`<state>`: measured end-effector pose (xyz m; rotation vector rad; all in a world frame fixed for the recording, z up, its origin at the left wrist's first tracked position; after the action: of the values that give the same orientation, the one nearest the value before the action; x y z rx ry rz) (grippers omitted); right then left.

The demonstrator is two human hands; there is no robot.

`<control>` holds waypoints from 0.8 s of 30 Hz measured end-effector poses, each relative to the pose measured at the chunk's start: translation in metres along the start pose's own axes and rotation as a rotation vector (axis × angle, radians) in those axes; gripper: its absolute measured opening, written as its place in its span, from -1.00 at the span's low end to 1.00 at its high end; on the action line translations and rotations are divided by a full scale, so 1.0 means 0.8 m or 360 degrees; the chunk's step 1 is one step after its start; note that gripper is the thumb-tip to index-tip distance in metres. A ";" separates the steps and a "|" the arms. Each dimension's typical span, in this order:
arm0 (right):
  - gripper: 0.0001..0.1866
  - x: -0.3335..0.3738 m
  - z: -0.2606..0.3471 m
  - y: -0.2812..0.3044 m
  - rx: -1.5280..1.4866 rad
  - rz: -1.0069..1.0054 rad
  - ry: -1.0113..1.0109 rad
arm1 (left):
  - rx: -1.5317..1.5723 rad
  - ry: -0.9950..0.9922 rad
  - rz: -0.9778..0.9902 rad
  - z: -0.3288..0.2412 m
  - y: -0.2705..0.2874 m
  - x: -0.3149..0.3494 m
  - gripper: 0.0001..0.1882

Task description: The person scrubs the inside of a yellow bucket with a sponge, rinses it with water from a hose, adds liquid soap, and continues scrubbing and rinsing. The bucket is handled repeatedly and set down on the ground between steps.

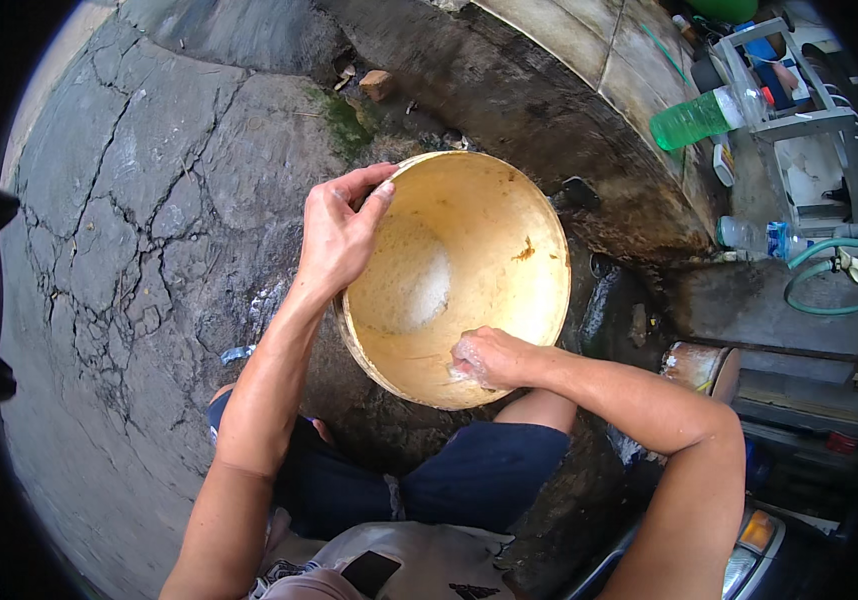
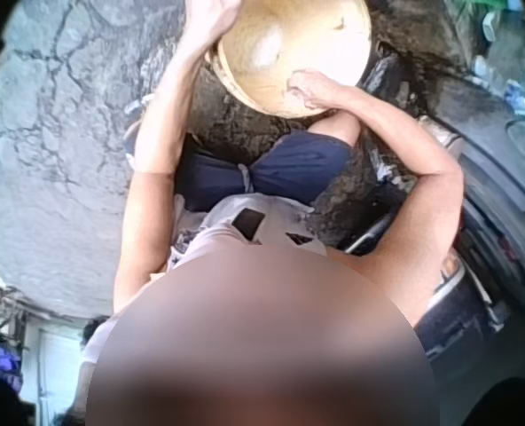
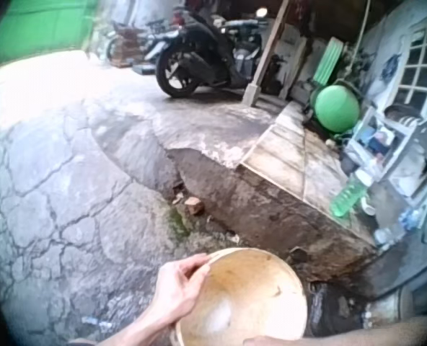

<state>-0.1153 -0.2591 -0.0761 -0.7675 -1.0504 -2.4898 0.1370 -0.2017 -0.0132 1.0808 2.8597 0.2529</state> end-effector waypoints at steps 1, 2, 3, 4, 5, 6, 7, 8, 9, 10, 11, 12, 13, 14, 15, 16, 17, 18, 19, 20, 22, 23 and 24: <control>-0.87 0.012 -0.026 0.027 0.0585 0.0081 -0.0016 | 0.0015 -0.0029 0.0009 -0.002 -0.002 0.000 -0.66; -0.83 0.012 -0.052 0.066 0.1068 0.0064 -0.0177 | 0.0011 -0.0043 0.0017 -0.002 -0.003 0.000 -0.66; -0.81 0.008 -0.063 0.094 0.2022 0.0311 0.0058 | 0.0057 -0.0044 0.0044 -0.003 -0.006 -0.001 -0.66; -0.79 -0.005 -0.059 0.138 0.2310 0.0083 0.0185 | 0.0084 -0.0024 0.0067 -0.002 -0.008 -0.001 -0.66; -0.78 -0.020 -0.040 0.180 0.2398 -0.0217 0.0543 | 0.0096 0.0046 0.0105 0.002 -0.011 -0.001 -0.66; -0.80 -0.029 -0.012 0.215 0.2262 -0.0616 0.0991 | 0.0098 0.0004 0.0094 0.000 -0.011 -0.001 -0.67; -0.84 -0.043 0.005 0.234 0.1954 -0.0823 0.1162 | 0.0089 0.0010 0.0100 0.002 -0.010 -0.001 -0.67; -0.84 -0.048 0.011 0.240 0.1988 -0.0915 0.1247 | 0.0072 -0.0016 0.0077 0.001 -0.009 -0.001 -0.67; -0.84 -0.051 0.015 0.241 0.1948 -0.0993 0.1205 | 0.0077 0.0003 0.0083 0.003 -0.009 -0.002 -0.67; -0.84 -0.056 0.016 0.234 0.1843 -0.1044 0.1070 | 0.0086 0.0005 0.0072 0.004 -0.008 -0.002 -0.67; -0.85 -0.049 0.005 0.215 0.2234 -0.1028 0.0719 | 0.0085 0.0042 0.0069 0.007 -0.008 -0.002 -0.67; -0.85 -0.041 -0.020 0.192 0.2376 -0.0748 0.0215 | 0.0085 0.0041 0.0056 0.008 -0.008 -0.001 -0.67; -0.82 -0.022 -0.044 0.160 0.2344 -0.0419 -0.0204 | 0.0076 0.0051 0.0052 0.009 -0.010 -0.001 -0.67; -0.79 -0.004 -0.061 0.123 0.1920 -0.0142 -0.0481 | 0.0087 0.0060 0.0040 0.009 -0.010 -0.001 -0.67; -0.80 0.008 -0.065 0.083 0.1663 0.0066 -0.0580 | 0.0066 0.0033 0.0026 0.007 -0.012 0.000 -0.67; -0.79 0.010 -0.059 0.055 0.1114 0.0072 -0.0613 | 0.0063 0.0008 0.0005 0.005 -0.013 0.001 -0.68; -0.82 0.004 -0.047 0.028 0.0674 0.0127 -0.0648 | 0.0058 -0.0020 -0.0009 0.003 -0.014 0.002 -0.68; -0.81 -0.022 -0.019 0.000 0.0291 0.0273 -0.0469 | 0.0085 -0.0018 -0.0008 0.002 -0.016 0.001 -0.68; -0.81 -0.046 0.006 -0.010 -0.0292 0.0216 -0.0489 | 0.0108 -0.0011 -0.0008 0.003 -0.016 0.002 -0.68; -0.78 -0.079 0.031 -0.009 -0.0565 0.0085 -0.0466 | 0.0110 0.0019 -0.0005 0.004 -0.016 0.002 -0.69; -0.82 -0.138 0.053 0.034 -0.1663 -0.0896 -0.0457 | 0.0152 0.0047 0.0012 0.007 -0.014 0.002 -0.69; -0.84 -0.143 0.061 0.054 -0.2033 -0.1323 -0.0164 | 0.0171 0.0083 0.0038 0.010 -0.013 0.002 -0.69; -0.85 -0.131 0.068 0.063 -0.2403 -0.1680 0.0192 | 0.0137 0.0041 0.0019 0.009 -0.011 0.002 -0.69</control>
<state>0.0125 -0.2438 -0.0786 -0.2609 1.0709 -3.9356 0.1308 -0.2062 -0.0222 1.1171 2.9123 0.1466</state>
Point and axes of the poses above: each hand's wrist, its own x-axis away from the middle knuckle, its own y-axis out of the back of the hand, z = x × y, the point moved 7 cm from there along -x, towards the middle knuckle, and after that the axes turned 3 degrees about -z, right-handed, at the moved point
